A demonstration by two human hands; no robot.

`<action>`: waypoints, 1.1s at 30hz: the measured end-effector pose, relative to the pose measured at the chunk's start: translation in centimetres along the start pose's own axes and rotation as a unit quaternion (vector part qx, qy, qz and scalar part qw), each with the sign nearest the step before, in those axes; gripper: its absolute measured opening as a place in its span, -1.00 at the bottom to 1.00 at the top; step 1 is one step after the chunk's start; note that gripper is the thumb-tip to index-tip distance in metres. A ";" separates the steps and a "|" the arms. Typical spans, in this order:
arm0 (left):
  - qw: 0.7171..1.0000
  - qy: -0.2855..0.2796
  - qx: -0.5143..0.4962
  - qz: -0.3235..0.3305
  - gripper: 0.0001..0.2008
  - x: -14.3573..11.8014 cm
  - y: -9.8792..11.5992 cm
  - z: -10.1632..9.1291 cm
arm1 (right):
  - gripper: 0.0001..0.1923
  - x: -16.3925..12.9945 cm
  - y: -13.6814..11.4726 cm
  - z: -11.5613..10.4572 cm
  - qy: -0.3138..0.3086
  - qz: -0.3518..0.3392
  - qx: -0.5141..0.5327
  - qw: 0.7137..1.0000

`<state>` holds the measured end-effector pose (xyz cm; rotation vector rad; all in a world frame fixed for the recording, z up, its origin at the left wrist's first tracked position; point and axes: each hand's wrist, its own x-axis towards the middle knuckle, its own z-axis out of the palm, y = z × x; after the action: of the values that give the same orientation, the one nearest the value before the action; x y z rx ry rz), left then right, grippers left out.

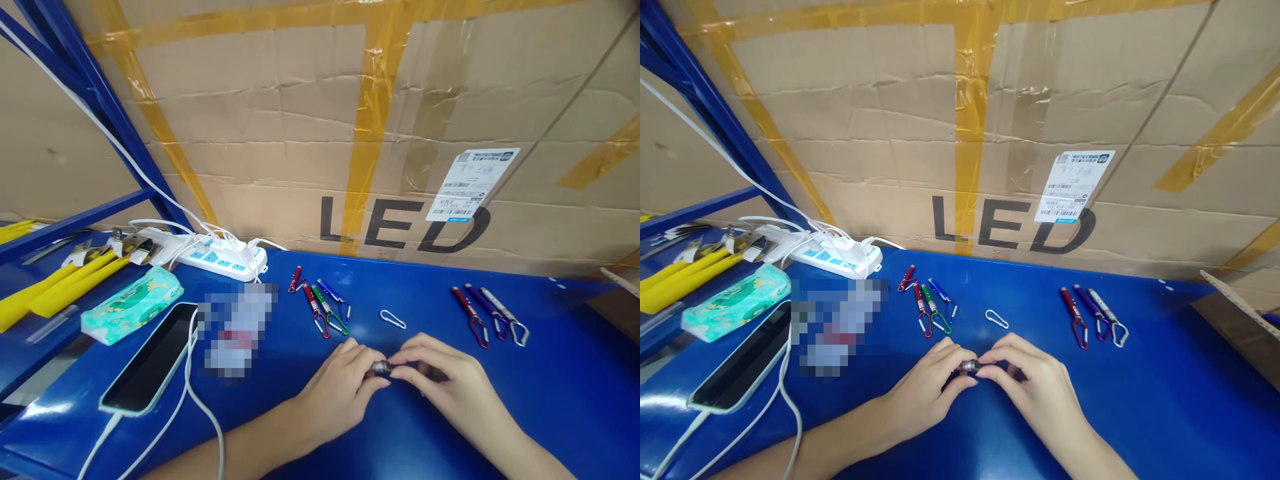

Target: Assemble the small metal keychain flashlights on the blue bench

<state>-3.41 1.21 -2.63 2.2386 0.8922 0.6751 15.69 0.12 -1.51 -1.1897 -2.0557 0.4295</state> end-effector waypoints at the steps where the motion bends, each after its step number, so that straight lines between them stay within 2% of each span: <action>1: 1.000 0.003 -0.002 0.000 -0.89 0.0 -0.1 0.1 | -0.86 0.1 0.1 0.0 -0.008 0.030 0.025 0.999; 6: 0.999 0.014 0.012 0.027 -0.79 0.1 -0.3 0.3 | -0.76 0.5 0.4 0.4 -0.029 0.153 0.156 0.975; 11: 0.998 0.037 0.019 0.045 -0.78 -0.1 -0.5 0.4 | -0.76 0.5 0.1 0.7 -0.068 0.239 0.183 0.951; 17: 0.994 0.072 0.020 0.077 -0.76 -0.2 -0.7 0.5 | -0.72 0.6 -0.6 0.8 -0.098 0.285 0.192 0.934; 23: 0.989 0.092 0.047 0.102 -0.78 -0.1 -0.3 0.3 | -0.68 0.5 -0.9 0.8 -0.136 0.315 0.269 0.900; 25: 0.990 0.099 0.043 0.091 -0.79 -0.1 -0.1 0.3 | -0.66 0.6 -0.9 0.7 -0.132 0.307 0.268 0.904; 28: 0.992 0.111 0.030 0.060 -0.83 0.0 0.1 0.4 | -0.63 0.6 -0.9 0.6 -0.110 0.276 0.216 0.930; 33: 0.993 0.116 -0.002 0.006 -0.87 0.3 0.2 0.2 | -0.71 0.2 -0.5 0.5 0.014 0.169 0.108 0.980</action>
<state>-3.01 1.23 -2.51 2.1931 0.9868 0.9578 14.93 0.07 -1.41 -1.4018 -1.7334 0.7725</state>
